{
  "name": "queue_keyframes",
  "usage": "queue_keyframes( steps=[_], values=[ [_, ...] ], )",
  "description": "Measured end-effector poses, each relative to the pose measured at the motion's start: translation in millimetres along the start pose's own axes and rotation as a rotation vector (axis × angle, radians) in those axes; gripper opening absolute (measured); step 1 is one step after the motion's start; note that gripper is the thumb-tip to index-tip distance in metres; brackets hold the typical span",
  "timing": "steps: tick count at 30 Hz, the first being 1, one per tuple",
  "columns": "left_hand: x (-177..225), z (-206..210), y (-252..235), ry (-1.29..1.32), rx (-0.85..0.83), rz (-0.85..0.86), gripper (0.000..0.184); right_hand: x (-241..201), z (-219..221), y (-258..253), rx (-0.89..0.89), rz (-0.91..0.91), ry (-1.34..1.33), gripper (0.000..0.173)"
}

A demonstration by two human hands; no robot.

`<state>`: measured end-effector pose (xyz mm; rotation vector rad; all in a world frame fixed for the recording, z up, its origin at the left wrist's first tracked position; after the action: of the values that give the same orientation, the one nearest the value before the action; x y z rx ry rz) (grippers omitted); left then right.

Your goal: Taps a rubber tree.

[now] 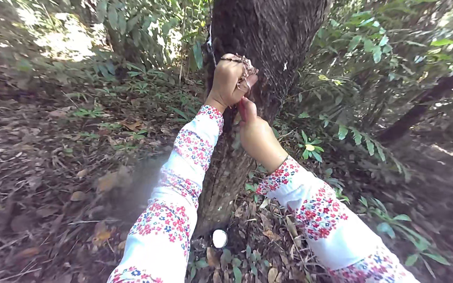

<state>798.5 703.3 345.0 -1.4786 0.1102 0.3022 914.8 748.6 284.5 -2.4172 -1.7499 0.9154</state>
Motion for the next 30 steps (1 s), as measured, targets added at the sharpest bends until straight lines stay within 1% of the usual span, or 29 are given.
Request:
queue_keyframes(
  steps=[3, 6, 8, 9, 10, 11, 14, 16, 19, 21, 23, 26, 28, 30],
  values=[
    [10.4, -2.2, -3.5, 0.085, 0.038, -0.048, 0.072, -4.4, -16.2, 17.1, -0.045, -0.022, 0.046, 0.059],
    [16.1, 1.4, -10.6, 0.147, 0.057, -0.084, 0.072, -2.5, -35.2, 22.9, -0.04, -0.088, 0.104, 0.056],
    [20.5, 8.0, -9.1, 0.157, 0.077, -0.116, 0.071, 7.9, -40.2, 23.3, -0.035, -0.103, 0.149, 0.058],
    [25.6, 10.0, -8.0, 0.165, 0.074, -0.122, 0.071, 16.1, -41.8, 25.5, -0.008, -0.151, 0.18, 0.058],
    [31.4, 11.3, -7.0, 0.177, 0.066, -0.112, 0.07, 25.3, -43.4, 27.5, 0.025, -0.205, 0.213, 0.058],
    [35.2, 12.4, -6.8, 0.188, 0.069, -0.085, 0.069, 31.5, -44.8, 27.8, 0.023, -0.198, 0.223, 0.058],
    [28.8, 18.6, -2.6, 0.162, 0.05, -0.04, 0.067, 35.2, -36.9, 17.4, 0.024, -0.164, 0.157, 0.057],
    [23.4, 24.1, 1.2, 0.123, 0.061, -0.049, 0.068, 41.5, -27.3, 7.1, 0.024, -0.151, 0.128, 0.06],
    [43.5, 23.7, 13.1, 0.146, 0.05, -0.039, 0.067, 58.5, -18.6, 23.3, 0.004, -0.171, 0.148, 0.066],
    [55.6, 24.4, 15.9, 0.167, 0.053, 0.012, 0.07, 65.8, -22.7, 34.5, 0.029, -0.196, 0.177, 0.064],
    [50.9, 27.9, 16.7, 0.133, 0.058, 0.019, 0.071, 68.6, -25.1, 25.7, 0.039, -0.205, 0.2, 0.061],
    [37.2, 36.4, 17.4, 0.038, 0.093, 0.008, 0.074, 77.3, -21.8, 0.2, 0.008, -0.185, 0.238, 0.065],
    [50.7, 42.6, 24.1, 0.026, 0.099, 0.008, 0.073, 95.4, -20.3, 5.9, 0.005, -0.219, 0.226, 0.068],
    [70.9, 47.9, 31.4, 0.031, 0.072, 0.016, 0.074, 113.2, -23.2, 20.0, 0.031, -0.269, 0.225, 0.062]
  ],
)
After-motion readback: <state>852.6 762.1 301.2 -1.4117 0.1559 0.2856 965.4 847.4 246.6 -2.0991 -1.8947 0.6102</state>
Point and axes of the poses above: each hand's wrist, its own y-axis away from the middle knuckle, its own z-axis out of the palm, x = y × z, the point moved 6 cm from there along -y, towards the middle knuckle, and after that the axes turned 8 degrees about -y, right-handed, at the moved point
